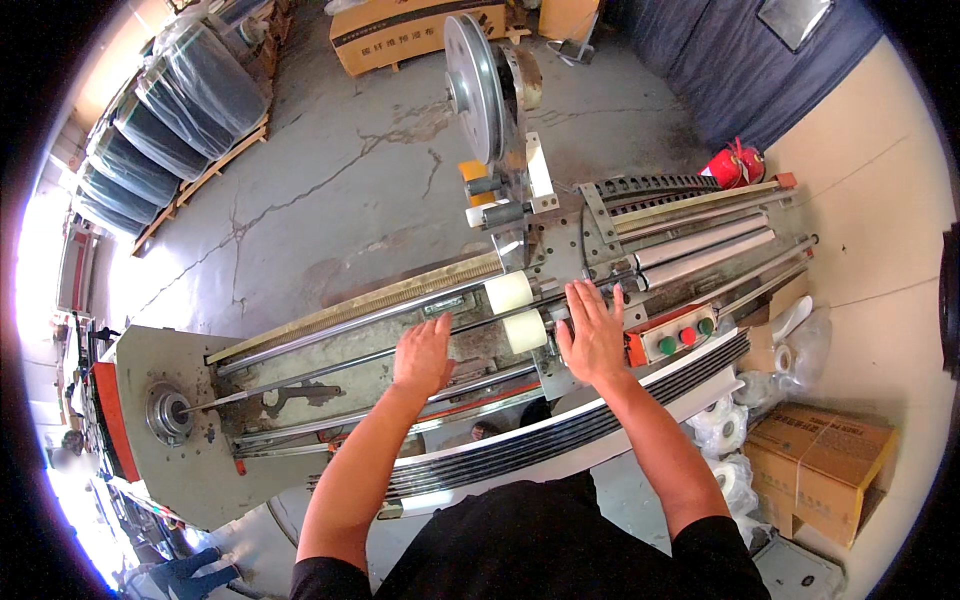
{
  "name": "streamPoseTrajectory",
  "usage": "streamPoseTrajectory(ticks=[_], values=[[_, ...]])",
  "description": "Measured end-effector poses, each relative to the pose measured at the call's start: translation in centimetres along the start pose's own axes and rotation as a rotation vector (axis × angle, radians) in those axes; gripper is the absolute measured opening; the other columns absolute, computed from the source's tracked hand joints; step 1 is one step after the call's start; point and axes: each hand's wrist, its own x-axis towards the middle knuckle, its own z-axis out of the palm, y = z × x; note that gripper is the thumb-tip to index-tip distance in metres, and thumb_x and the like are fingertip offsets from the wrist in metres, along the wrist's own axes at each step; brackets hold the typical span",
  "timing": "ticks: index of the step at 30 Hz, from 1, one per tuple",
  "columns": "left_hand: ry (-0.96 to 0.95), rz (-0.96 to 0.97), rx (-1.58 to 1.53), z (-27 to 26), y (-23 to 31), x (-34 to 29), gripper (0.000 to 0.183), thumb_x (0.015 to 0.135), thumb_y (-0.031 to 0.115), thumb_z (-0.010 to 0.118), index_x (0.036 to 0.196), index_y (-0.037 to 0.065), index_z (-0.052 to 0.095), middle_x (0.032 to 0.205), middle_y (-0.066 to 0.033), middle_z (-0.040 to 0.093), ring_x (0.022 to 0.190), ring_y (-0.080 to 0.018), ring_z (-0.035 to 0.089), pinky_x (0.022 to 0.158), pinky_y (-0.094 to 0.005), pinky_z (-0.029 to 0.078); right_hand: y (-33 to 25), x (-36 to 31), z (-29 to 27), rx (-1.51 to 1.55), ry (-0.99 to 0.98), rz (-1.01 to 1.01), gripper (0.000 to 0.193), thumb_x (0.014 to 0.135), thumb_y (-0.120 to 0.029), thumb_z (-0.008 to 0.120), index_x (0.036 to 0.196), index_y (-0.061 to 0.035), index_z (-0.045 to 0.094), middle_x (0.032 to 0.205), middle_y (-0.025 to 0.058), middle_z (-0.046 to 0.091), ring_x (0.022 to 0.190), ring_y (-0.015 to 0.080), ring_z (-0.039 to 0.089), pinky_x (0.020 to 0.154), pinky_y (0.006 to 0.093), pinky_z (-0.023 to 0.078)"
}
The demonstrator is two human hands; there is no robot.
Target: The person places thin metal rods onto an industrial machine, applies tape to wrap the ends of the rods by hand, and carries the bundle to a large table.
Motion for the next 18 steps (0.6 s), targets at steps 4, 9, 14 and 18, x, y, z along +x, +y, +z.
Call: streamPoseTrajectory(ticks=[4, 9, 14, 18], values=[[0.010, -0.048, 0.015, -0.4, -4.7, -2.6, 0.078, 0.082, 0.022, 0.088, 0.150, 0.006, 0.052, 0.136, -0.0153, 0.069, 0.129, -0.0343, 0.065, 0.113, -0.0461, 0.048, 0.2, -0.1, 0.0, -0.027, 0.007, 0.014, 0.064, 0.100, -0.032, 0.062, 0.152, 0.0023, 0.054, 0.158, 0.0191, 0.054, 0.152, 0.0340, 0.046, 0.131, 0.0670, 0.015], [0.068, -0.172, -0.003, -0.3, -12.7, -7.0, 0.066, 0.081, 0.024, 0.089, 0.141, 0.013, 0.063, 0.128, -0.0155, 0.074, 0.124, -0.0361, 0.067, 0.110, -0.0473, 0.050, -0.2, 0.3, -0.1, -0.035, 0.010, 0.009, 0.064, 0.100, -0.032, 0.061, 0.153, 0.0025, 0.054, 0.158, 0.0195, 0.054, 0.152, 0.0344, 0.046, 0.131, 0.0669, 0.015], [0.056, -0.407, 0.023, -0.4, -19.9, -10.1, 0.039, 0.079, 0.028, 0.090, 0.114, 0.013, 0.081, 0.121, -0.0166, 0.077, 0.128, -0.0367, 0.066, 0.115, -0.0496, 0.047, 0.3, 0.0, 0.0, -0.041, 0.010, -0.008, 0.064, 0.100, -0.032, 0.061, 0.152, 0.0033, 0.055, 0.158, 0.0201, 0.055, 0.153, 0.0356, 0.045, 0.130, 0.0675, 0.016], [0.032, -0.513, 0.129, -0.2, -22.1, -11.0, 0.049, 0.080, 0.039, 0.091, 0.121, 0.014, 0.081, 0.133, -0.0191, 0.075, 0.141, -0.0355, 0.059, 0.127, -0.0490, 0.036, 0.4, -0.2, 0.2, 0.003, 0.025, -0.033, 0.064, 0.099, -0.031, 0.062, 0.151, 0.0042, 0.055, 0.157, 0.0211, 0.055, 0.152, 0.0365, 0.046, 0.129, 0.0691, 0.016]])
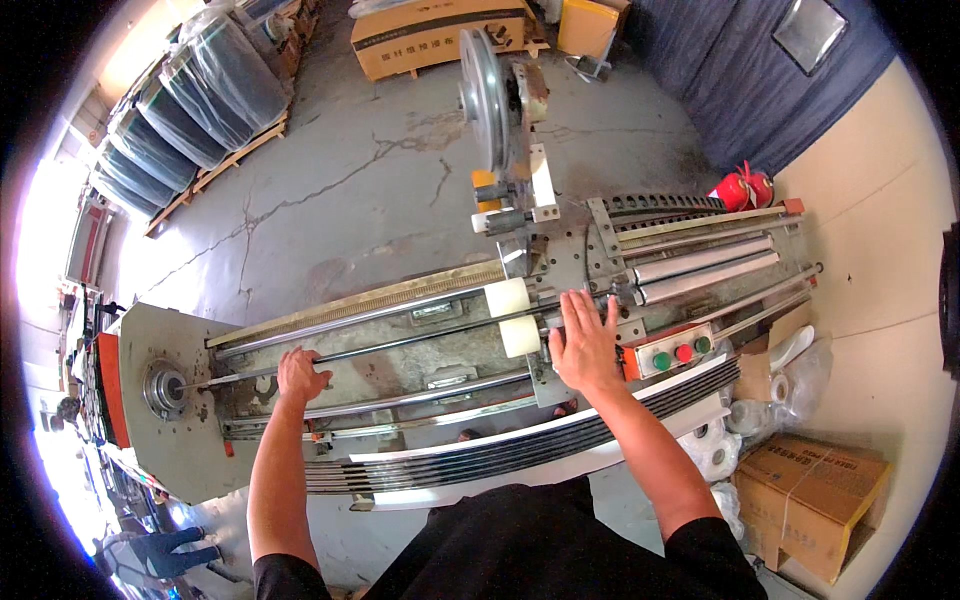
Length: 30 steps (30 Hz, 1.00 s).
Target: The person places thin metal rods onto an industrial machine, applies tape to wrap the ends of the rods by hand, and carries the bundle to a large table.
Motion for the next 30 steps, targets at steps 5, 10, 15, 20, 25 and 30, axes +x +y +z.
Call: streamPoseTrajectory(ticks=[5, 10, 15, 20, 25, 30], values=[[-0.148, 0.007, -0.042, -1.7, 5.7, 0.5, 0.058, 0.079, 0.052, 0.089, 0.123, 0.015, 0.081, 0.127, -0.0185, 0.077, 0.129, -0.0353, 0.068, 0.115, -0.0481, 0.049, 0.2, -0.3, 0.3, 0.044, 0.032, -0.009, 0.063, 0.099, -0.032, 0.061, 0.150, 0.0041, 0.057, 0.156, 0.0209, 0.057, 0.152, 0.0354, 0.047, 0.129, 0.0699, 0.016], [-0.170, 0.108, -0.020, -2.3, 14.1, 0.6, 0.062, 0.079, 0.056, 0.087, 0.127, 0.017, 0.079, 0.118, -0.0167, 0.080, 0.113, -0.0381, 0.075, 0.100, -0.0501, 0.058, 0.3, -0.3, 0.6, 0.086, 0.008, -0.018, 0.065, 0.099, -0.033, 0.061, 0.152, 0.0039, 0.055, 0.159, 0.0208, 0.054, 0.155, 0.0350, 0.044, 0.130, 0.0699, 0.014], [-0.133, 0.204, -0.084, -2.3, 22.3, 0.2, 0.064, 0.079, 0.052, 0.087, 0.131, 0.016, 0.076, 0.119, -0.0166, 0.080, 0.114, -0.0384, 0.074, 0.102, -0.0504, 0.057, 0.7, -0.4, 0.6, 0.103, 0.011, -0.031, 0.065, 0.099, -0.033, 0.061, 0.152, 0.0040, 0.054, 0.158, 0.0207, 0.055, 0.155, 0.0351, 0.044, 0.130, 0.0711, 0.013], [-0.143, 0.271, -0.123, -2.7, 28.9, -0.2, 0.066, 0.082, 0.047, 0.086, 0.136, 0.014, 0.071, 0.121, -0.0172, 0.079, 0.116, -0.0383, 0.073, 0.104, -0.0503, 0.055, 0.9, -0.4, 0.4, 0.132, -0.009, -0.031, 0.066, 0.098, -0.032, 0.062, 0.153, 0.0045, 0.054, 0.159, 0.0209, 0.054, 0.155, 0.0354, 0.043, 0.129, 0.0719, 0.012], [-0.081, 0.378, -0.169, -2.0, 32.9, -0.3, 0.064, 0.081, 0.042, 0.087, 0.132, 0.008, 0.067, 0.124, -0.0183, 0.075, 0.118, -0.0399, 0.070, 0.105, -0.0506, 0.054, 0.8, -0.2, 0.4, 0.136, -0.016, -0.036, 0.067, 0.097, -0.031, 0.063, 0.152, 0.0049, 0.053, 0.160, 0.0212, 0.053, 0.155, 0.0356, 0.043, 0.130, 0.0721, 0.011], [-0.008, 0.447, -0.159, -2.3, 32.6, -1.0, 0.059, 0.083, 0.032, 0.087, 0.132, 0.008, 0.064, 0.132, -0.0155, 0.073, 0.130, -0.0331, 0.066, 0.113, -0.0474, 0.048, 0.8, -0.3, 0.3, 0.119, -0.029, -0.026, 0.068, 0.097, -0.030, 0.063, 0.153, 0.0061, 0.052, 0.160, 0.0213, 0.051, 0.156, 0.0367, 0.041, 0.129, 0.0717, 0.011]])
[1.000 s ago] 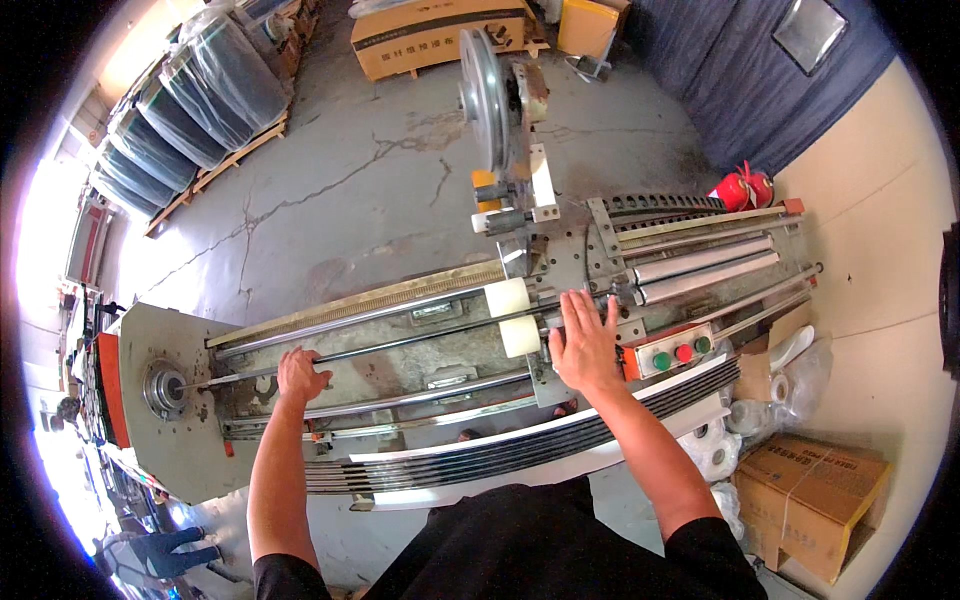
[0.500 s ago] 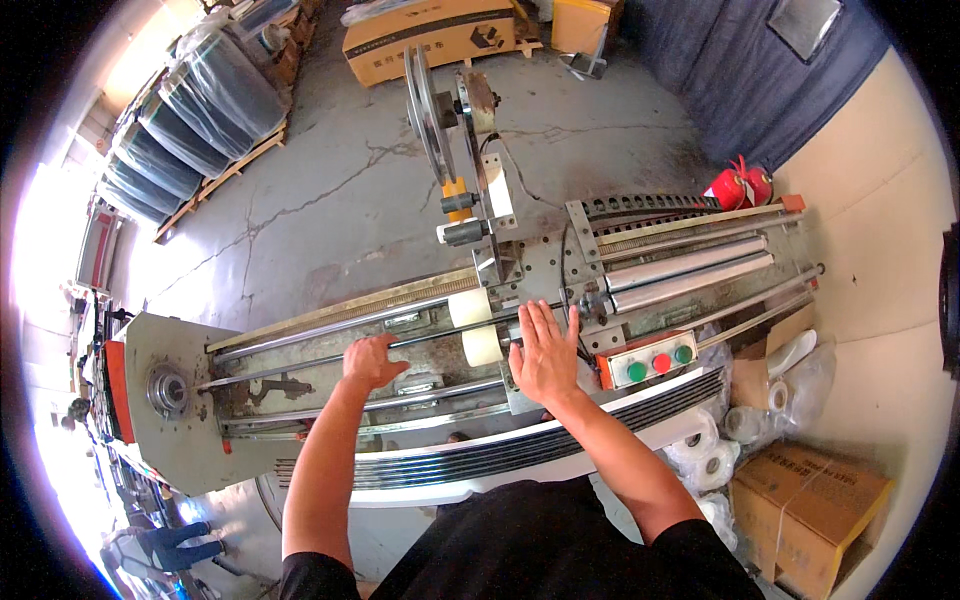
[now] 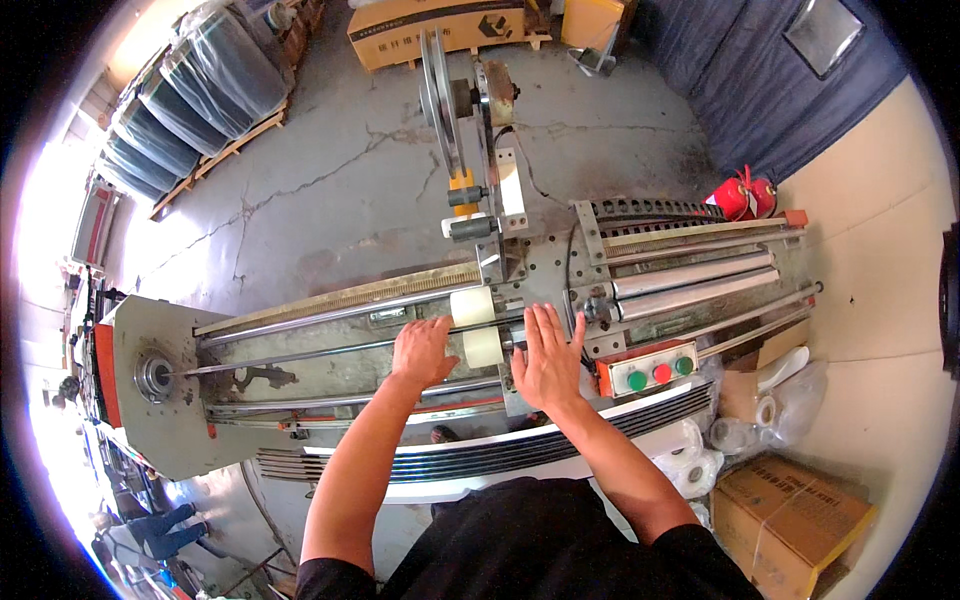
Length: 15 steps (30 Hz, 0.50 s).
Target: The person places thin metal rods onto an industrial machine, applies tape to wrap the ends of the rods by hand, and carries the bundle to a large table.
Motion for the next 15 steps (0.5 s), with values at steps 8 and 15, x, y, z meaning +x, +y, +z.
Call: streamPoseTrajectory(ticks=[8, 15], values=[[0.057, -0.091, -0.041, 0.5, -11.2, -4.4, 0.050, 0.086, 0.033, 0.085, 0.130, 0.015, 0.071, 0.128, -0.0112, 0.076, 0.126, -0.0326, 0.067, 0.116, -0.0476, 0.046, -0.2, 0.0, 0.3, -0.041, 0.004, 0.026, 0.068, 0.096, -0.031, 0.063, 0.152, 0.0047, 0.053, 0.159, 0.0203, 0.053, 0.155, 0.0366, 0.042, 0.130, 0.0725, 0.010], [0.015, -0.351, -0.028, -0.9, -23.4, -9.6, 0.036, 0.085, 0.032, 0.086, 0.116, 0.015, 0.079, 0.119, -0.0117, 0.078, 0.123, -0.0329, 0.068, 0.118, -0.0498, 0.044, -0.6, 1.3, -1.2, -0.069, -0.096, 0.024, 0.063, 0.101, -0.036, 0.063, 0.149, 0.0038, 0.057, 0.154, 0.0194, 0.057, 0.155, 0.0373, 0.041, 0.129, 0.0733, 0.009]])
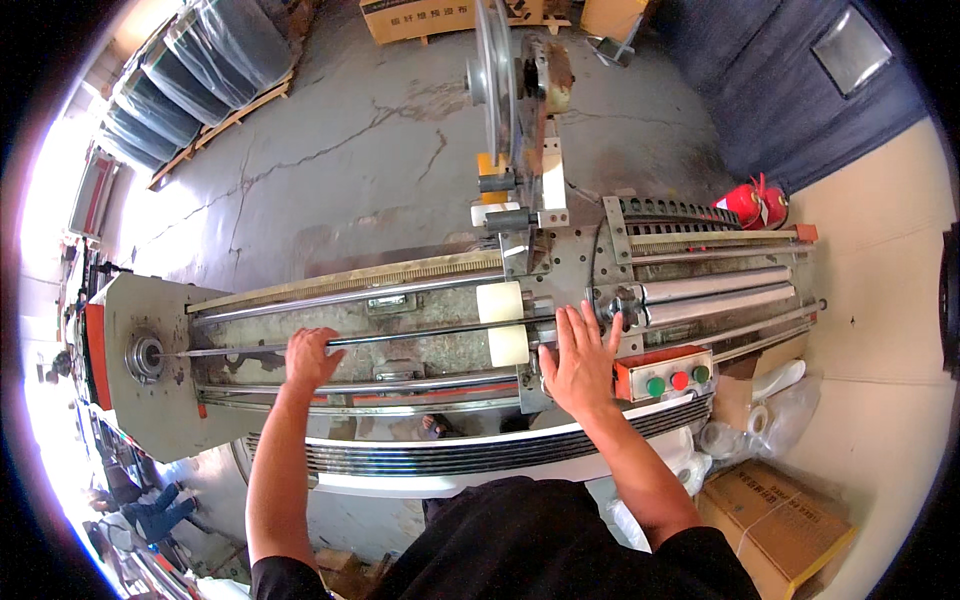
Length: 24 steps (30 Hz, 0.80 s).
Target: The person places thin metal rods onto an industrial machine, applies tape to wrap the ends of the rods by hand, and carries the bundle to a large table.
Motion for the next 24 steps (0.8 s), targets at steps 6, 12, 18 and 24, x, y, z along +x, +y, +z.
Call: streamPoseTrajectory(ticks=[6, 12, 18, 24], values=[[0.058, -0.063, 0.172, 0.1, -4.4, -0.2, 0.040, 0.083, 0.040, 0.087, 0.111, 0.012, 0.082, 0.120, -0.0140, 0.078, 0.121, -0.0365, 0.070, 0.116, -0.0498, 0.046, 2.1, 8.0, 2.7, 0.534, -0.108, 0.236, 0.054, 0.104, -0.040, 0.068, 0.139, 0.0002, 0.067, 0.123, 0.0189, 0.075, 0.125, 0.0340, 0.068, 0.116, 0.0556, 0.042], [-0.107, -0.037, 0.086, -0.7, 2.9, 1.3, 0.052, 0.082, 0.046, 0.086, 0.126, 0.019, 0.080, 0.120, -0.0131, 0.080, 0.115, -0.0357, 0.074, 0.100, -0.0495, 0.058, 2.7, 16.0, 7.5, 0.804, -0.470, 0.429, 0.050, 0.104, -0.039, 0.072, 0.133, 0.0018, 0.073, 0.117, 0.0122, 0.079, 0.108, 0.0201, 0.074, 0.085, 0.0344, 0.056], [-0.146, 0.053, 0.029, -0.3, 10.1, 1.8, 0.060, 0.086, 0.045, 0.083, 0.139, 0.020, 0.072, 0.107, -0.0113, 0.082, 0.109, -0.0371, 0.075, 0.097, -0.0511, 0.058, 2.0, 16.6, 9.5, 0.736, -0.612, 0.480, 0.045, 0.100, -0.041, 0.077, 0.119, -0.0002, 0.080, 0.105, 0.0096, 0.080, 0.102, 0.0160, 0.072, 0.079, 0.0330, 0.054], [-0.110, 0.157, -0.027, 1.3, 14.9, 2.2, 0.055, 0.086, 0.035, 0.084, 0.135, 0.013, 0.071, 0.131, -0.0117, 0.075, 0.117, -0.0357, 0.072, 0.100, -0.0486, 0.056, 2.0, 16.2, 9.8, 0.647, -0.548, 0.429, 0.048, 0.097, -0.043, 0.079, 0.116, 0.0011, 0.080, 0.106, 0.0109, 0.081, 0.099, 0.0204, 0.073, 0.091, 0.0374, 0.055]])
